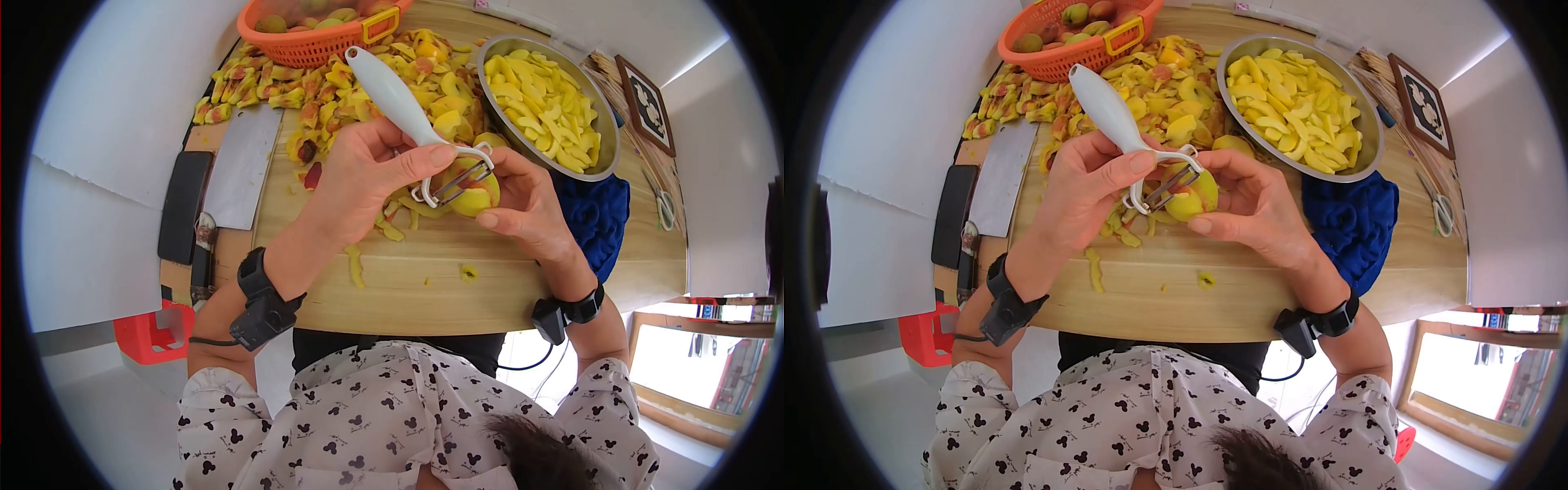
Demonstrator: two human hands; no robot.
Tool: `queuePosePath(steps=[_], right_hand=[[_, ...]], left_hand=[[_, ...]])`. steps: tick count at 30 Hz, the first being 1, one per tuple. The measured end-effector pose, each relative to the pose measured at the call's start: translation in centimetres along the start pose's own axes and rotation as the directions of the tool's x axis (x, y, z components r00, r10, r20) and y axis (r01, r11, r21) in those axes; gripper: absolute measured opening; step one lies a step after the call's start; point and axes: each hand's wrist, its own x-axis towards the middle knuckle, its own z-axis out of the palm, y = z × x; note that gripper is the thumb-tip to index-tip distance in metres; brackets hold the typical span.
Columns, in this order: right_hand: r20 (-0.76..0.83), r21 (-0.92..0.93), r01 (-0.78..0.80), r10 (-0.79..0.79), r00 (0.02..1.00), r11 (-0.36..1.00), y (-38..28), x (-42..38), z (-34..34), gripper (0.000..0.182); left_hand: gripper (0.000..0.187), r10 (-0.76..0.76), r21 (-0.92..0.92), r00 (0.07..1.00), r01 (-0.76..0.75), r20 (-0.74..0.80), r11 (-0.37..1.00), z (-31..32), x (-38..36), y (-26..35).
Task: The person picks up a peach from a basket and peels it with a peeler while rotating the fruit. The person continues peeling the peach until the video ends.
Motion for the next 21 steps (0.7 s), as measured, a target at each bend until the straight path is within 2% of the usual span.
queuePosePath(steps=[8, 21], right_hand=[[0.070, 0.051, 0.011, -0.014, 0.997, 0.999, 0.08, -0.02, -0.26, 0.061], [0.134, 0.076, -0.019, 0.009, 0.991, 0.997, -0.58, -0.33, -0.13, 0.066]], left_hand=[[0.027, 0.056, -0.001, 0.998, -0.056, 0.013, 0.998, 0.03, -0.13, 0.12], [0.026, 0.039, -0.036, 0.996, -0.037, 0.079, 0.999, -0.10, -0.04, 0.47]])
